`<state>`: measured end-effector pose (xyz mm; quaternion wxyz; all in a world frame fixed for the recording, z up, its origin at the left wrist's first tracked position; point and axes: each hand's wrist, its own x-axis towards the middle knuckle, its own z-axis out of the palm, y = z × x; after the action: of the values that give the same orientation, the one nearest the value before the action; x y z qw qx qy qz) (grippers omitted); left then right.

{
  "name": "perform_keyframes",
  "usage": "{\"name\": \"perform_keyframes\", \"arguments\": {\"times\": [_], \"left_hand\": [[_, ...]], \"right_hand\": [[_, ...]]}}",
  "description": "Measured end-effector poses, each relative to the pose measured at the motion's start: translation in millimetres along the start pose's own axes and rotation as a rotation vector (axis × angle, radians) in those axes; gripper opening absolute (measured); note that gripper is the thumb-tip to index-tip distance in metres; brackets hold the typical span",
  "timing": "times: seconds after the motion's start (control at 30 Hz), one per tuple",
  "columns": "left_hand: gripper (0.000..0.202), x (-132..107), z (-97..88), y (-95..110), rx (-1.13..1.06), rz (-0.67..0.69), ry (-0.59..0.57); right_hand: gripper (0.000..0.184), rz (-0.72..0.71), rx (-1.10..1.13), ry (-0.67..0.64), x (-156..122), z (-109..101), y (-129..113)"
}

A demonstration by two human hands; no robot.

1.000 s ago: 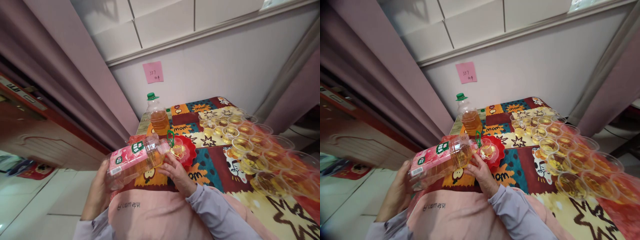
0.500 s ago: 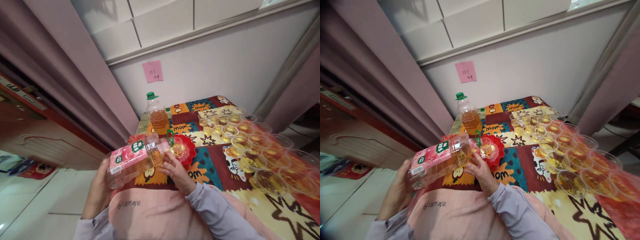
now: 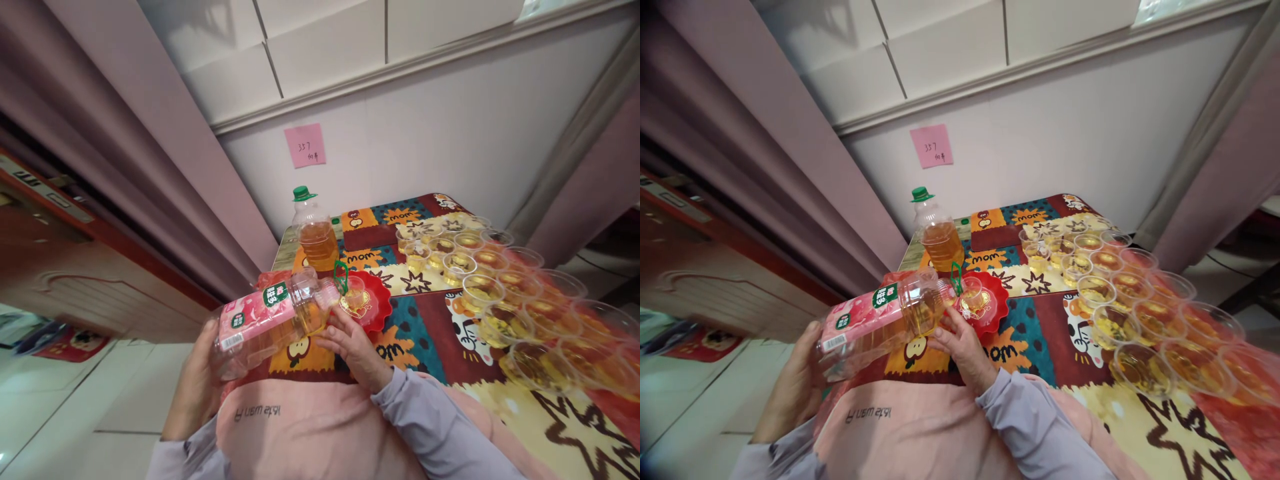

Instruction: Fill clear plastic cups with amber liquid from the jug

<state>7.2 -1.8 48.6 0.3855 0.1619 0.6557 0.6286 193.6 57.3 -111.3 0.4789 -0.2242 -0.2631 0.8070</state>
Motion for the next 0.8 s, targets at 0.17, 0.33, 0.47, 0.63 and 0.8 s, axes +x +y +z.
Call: {"name": "perform_keyframes", "arguments": {"times": [0.17, 0.33, 0.47, 0.63, 0.8], "left_hand": [[0.024, -0.2, 1.6, 0.6, 0.02, 0.009, 0.004], [0.029, -0.3, -1.8, -0.9, 0.044, -0.002, 0.021], [0.024, -2.2, -0.5, 0.3, 0.023, 0.02, 0.014], [0.021, -2.8, 3.0, 2.0, -0.049, -0.003, 0.033], [0.025, -2.0, 3.6, 0.8, -0.053, -0.008, 0.041]], "right_hand": [[0.108, 0.0, 0.004, -0.005, -0.5, 0.9, -1.7], [0.112, -0.001, -0.001, -0.025, -2.1, 1.3, -3.7], [0.111, 0.005, 0.0, -0.02, -2.1, 1.4, -3.2], [0.105, -0.005, -0.001, -0.019, 0.5, -0.2, -0.2], [0.11, 0.002, -0.015, 0.003, 2.4, -2.6, 2.9]]}}
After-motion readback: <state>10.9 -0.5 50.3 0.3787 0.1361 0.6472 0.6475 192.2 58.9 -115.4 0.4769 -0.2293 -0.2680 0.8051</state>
